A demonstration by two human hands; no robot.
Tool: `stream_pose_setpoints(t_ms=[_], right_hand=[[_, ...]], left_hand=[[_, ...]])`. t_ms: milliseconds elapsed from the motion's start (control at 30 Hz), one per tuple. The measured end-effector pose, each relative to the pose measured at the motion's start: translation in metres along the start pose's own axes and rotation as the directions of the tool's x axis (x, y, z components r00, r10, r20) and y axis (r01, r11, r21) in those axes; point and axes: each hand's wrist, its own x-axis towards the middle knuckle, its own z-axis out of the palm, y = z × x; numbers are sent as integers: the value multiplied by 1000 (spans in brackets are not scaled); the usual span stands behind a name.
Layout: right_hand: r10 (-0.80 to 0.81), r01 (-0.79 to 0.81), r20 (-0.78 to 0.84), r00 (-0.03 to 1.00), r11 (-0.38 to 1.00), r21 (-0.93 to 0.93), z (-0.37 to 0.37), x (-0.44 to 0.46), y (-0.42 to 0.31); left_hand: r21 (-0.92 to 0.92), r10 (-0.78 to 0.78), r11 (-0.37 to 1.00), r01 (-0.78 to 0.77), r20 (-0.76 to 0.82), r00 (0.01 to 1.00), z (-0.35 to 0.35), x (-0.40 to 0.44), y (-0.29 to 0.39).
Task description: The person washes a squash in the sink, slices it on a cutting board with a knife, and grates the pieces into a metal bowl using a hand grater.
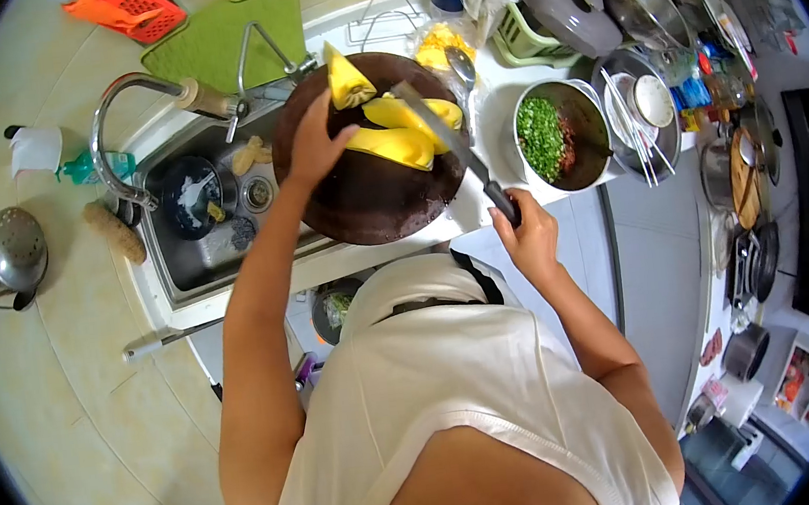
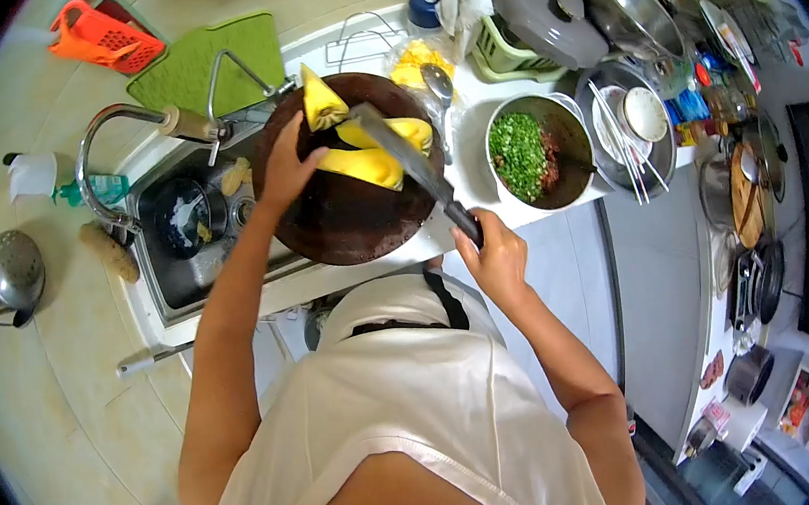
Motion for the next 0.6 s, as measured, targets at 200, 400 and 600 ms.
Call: stream_pose_setpoints(t_ms=[200,400,600], right_hand=[[-57,56,-26,998,998,-40,46,97,-10],[-307,314,81,948,944,-104,94,171,19],[-283,374,402,871,911,-170,128,211,51]], left_hand=[[242,-133,969,52,333,934,10,-28,54],[421,-117,904,-71,404,907,34,-43,13],[106,-457,889,445,202,866,12,-102,45]])
